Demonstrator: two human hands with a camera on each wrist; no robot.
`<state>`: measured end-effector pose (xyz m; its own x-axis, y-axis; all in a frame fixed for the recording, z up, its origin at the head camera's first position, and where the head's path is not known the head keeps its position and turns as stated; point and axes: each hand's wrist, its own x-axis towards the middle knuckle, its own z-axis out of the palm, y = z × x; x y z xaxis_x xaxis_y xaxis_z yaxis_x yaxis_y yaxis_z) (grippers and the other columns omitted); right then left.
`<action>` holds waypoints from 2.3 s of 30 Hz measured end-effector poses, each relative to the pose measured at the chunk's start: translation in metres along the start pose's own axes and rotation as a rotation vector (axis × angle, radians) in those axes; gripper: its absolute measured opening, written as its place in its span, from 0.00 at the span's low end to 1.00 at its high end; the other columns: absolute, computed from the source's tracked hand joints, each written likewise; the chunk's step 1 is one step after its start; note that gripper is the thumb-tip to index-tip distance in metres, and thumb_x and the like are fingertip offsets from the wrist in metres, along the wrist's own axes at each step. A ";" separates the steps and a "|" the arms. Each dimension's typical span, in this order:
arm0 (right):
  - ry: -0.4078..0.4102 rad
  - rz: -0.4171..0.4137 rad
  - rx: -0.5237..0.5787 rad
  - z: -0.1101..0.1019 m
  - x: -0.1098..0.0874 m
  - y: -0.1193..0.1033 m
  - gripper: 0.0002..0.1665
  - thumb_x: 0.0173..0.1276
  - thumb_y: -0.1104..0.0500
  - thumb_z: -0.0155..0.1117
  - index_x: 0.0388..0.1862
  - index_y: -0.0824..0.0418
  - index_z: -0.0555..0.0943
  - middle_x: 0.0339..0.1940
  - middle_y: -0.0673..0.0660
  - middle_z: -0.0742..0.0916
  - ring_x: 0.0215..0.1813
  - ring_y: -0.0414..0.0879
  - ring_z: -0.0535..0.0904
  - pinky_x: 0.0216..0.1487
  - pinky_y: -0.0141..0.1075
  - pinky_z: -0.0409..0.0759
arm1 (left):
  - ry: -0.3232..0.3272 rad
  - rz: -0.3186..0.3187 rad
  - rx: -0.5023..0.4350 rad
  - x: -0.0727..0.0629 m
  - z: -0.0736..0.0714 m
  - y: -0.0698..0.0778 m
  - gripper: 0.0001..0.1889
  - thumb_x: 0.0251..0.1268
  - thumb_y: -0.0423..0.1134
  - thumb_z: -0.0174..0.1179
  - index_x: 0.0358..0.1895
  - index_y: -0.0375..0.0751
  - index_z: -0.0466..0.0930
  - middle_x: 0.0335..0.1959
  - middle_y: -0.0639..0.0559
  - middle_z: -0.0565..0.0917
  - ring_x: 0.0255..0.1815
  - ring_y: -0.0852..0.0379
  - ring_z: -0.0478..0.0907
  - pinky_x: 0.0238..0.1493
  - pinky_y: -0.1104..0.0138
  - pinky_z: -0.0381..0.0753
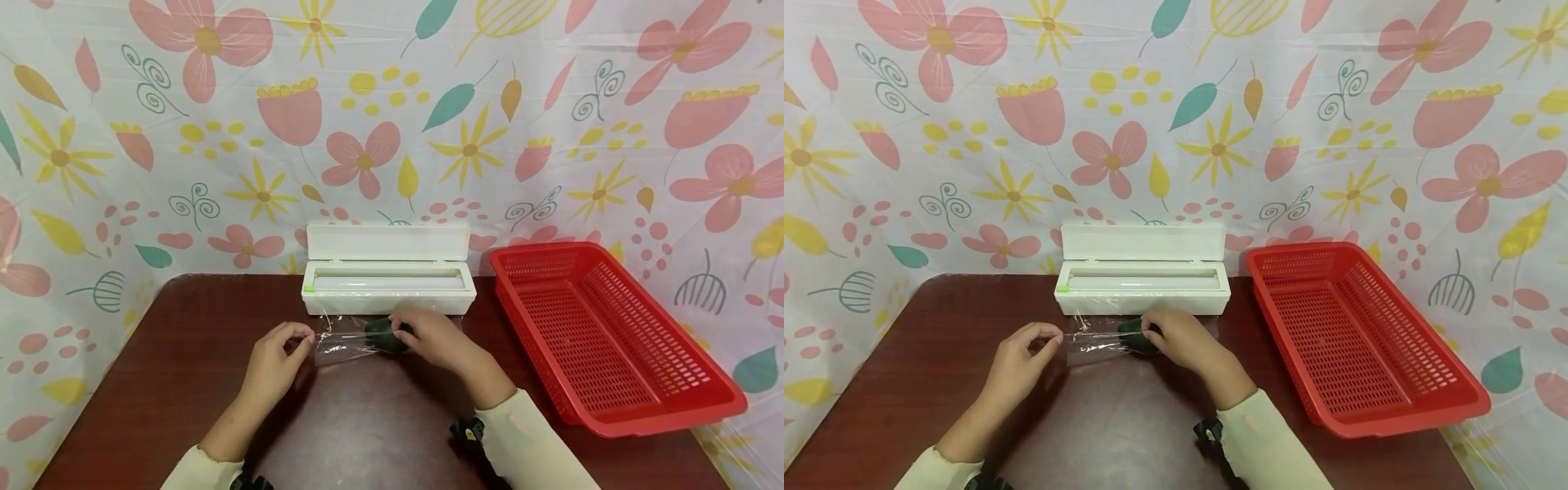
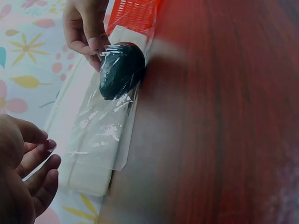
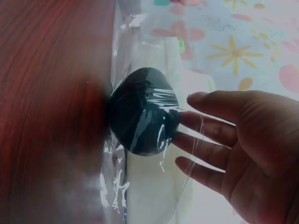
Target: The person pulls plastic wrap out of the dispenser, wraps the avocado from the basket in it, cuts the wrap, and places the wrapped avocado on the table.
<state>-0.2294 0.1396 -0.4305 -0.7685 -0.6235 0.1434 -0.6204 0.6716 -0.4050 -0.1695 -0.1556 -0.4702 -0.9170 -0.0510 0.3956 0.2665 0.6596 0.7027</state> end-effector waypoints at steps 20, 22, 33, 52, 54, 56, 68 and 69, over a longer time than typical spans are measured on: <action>0.009 -0.031 -0.004 -0.005 0.004 0.001 0.03 0.72 0.60 0.65 0.42 0.57 0.85 0.40 0.51 0.89 0.45 0.45 0.85 0.51 0.41 0.83 | 0.076 -0.028 -0.047 0.012 0.005 0.007 0.02 0.68 0.35 0.65 0.40 0.45 0.85 0.36 0.56 0.86 0.38 0.62 0.79 0.41 0.68 0.78; 0.005 -0.030 -0.005 -0.004 0.005 0.001 0.04 0.72 0.60 0.65 0.42 0.57 0.85 0.41 0.51 0.89 0.46 0.45 0.85 0.52 0.42 0.83 | 0.073 -0.048 -0.067 0.013 0.005 0.007 0.03 0.68 0.35 0.65 0.41 0.45 0.85 0.36 0.56 0.86 0.36 0.63 0.80 0.39 0.72 0.76; 0.045 -0.020 -0.004 0.003 0.011 0.004 0.04 0.71 0.59 0.67 0.41 0.56 0.87 0.42 0.51 0.91 0.48 0.46 0.87 0.53 0.43 0.83 | 0.053 -0.130 -0.050 0.014 0.007 0.005 0.07 0.69 0.36 0.64 0.46 0.43 0.84 0.38 0.52 0.87 0.42 0.57 0.80 0.46 0.64 0.75; 0.107 -0.011 0.119 0.016 0.014 0.006 0.07 0.68 0.60 0.69 0.44 0.58 0.86 0.44 0.52 0.90 0.50 0.47 0.86 0.54 0.43 0.83 | -0.200 0.331 0.062 -0.008 0.048 0.062 0.22 0.63 0.35 0.68 0.61 0.42 0.81 0.57 0.51 0.83 0.60 0.51 0.80 0.62 0.55 0.80; 0.105 -0.007 0.129 0.018 0.014 0.007 0.08 0.69 0.61 0.69 0.46 0.58 0.86 0.45 0.52 0.90 0.52 0.47 0.86 0.56 0.43 0.83 | -0.220 0.336 0.093 -0.008 0.055 0.065 0.23 0.63 0.34 0.68 0.63 0.40 0.80 0.59 0.49 0.82 0.61 0.49 0.80 0.64 0.54 0.79; 0.108 -0.010 0.147 0.019 0.014 0.009 0.10 0.69 0.62 0.69 0.48 0.59 0.86 0.47 0.53 0.90 0.53 0.47 0.86 0.58 0.44 0.82 | -0.223 0.335 0.119 -0.007 0.060 0.066 0.24 0.63 0.35 0.68 0.63 0.39 0.79 0.61 0.48 0.81 0.63 0.48 0.79 0.65 0.54 0.78; 0.169 0.014 0.223 0.026 0.014 0.012 0.21 0.69 0.64 0.69 0.60 0.64 0.81 0.56 0.59 0.87 0.54 0.51 0.87 0.59 0.44 0.83 | -0.236 0.280 0.185 -0.001 0.079 0.070 0.27 0.63 0.37 0.68 0.66 0.36 0.76 0.63 0.44 0.79 0.62 0.44 0.79 0.63 0.50 0.78; 0.176 0.022 0.230 0.027 0.013 0.012 0.22 0.69 0.64 0.69 0.61 0.64 0.81 0.57 0.60 0.86 0.54 0.52 0.87 0.58 0.43 0.83 | -0.234 0.275 0.193 -0.001 0.080 0.070 0.27 0.63 0.37 0.68 0.66 0.36 0.76 0.62 0.44 0.80 0.62 0.43 0.80 0.63 0.49 0.78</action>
<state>-0.2429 0.1283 -0.4577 -0.8094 -0.5172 0.2783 -0.5667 0.5632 -0.6014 -0.1732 -0.0495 -0.4686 -0.8678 0.3043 0.3928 0.4713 0.7545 0.4567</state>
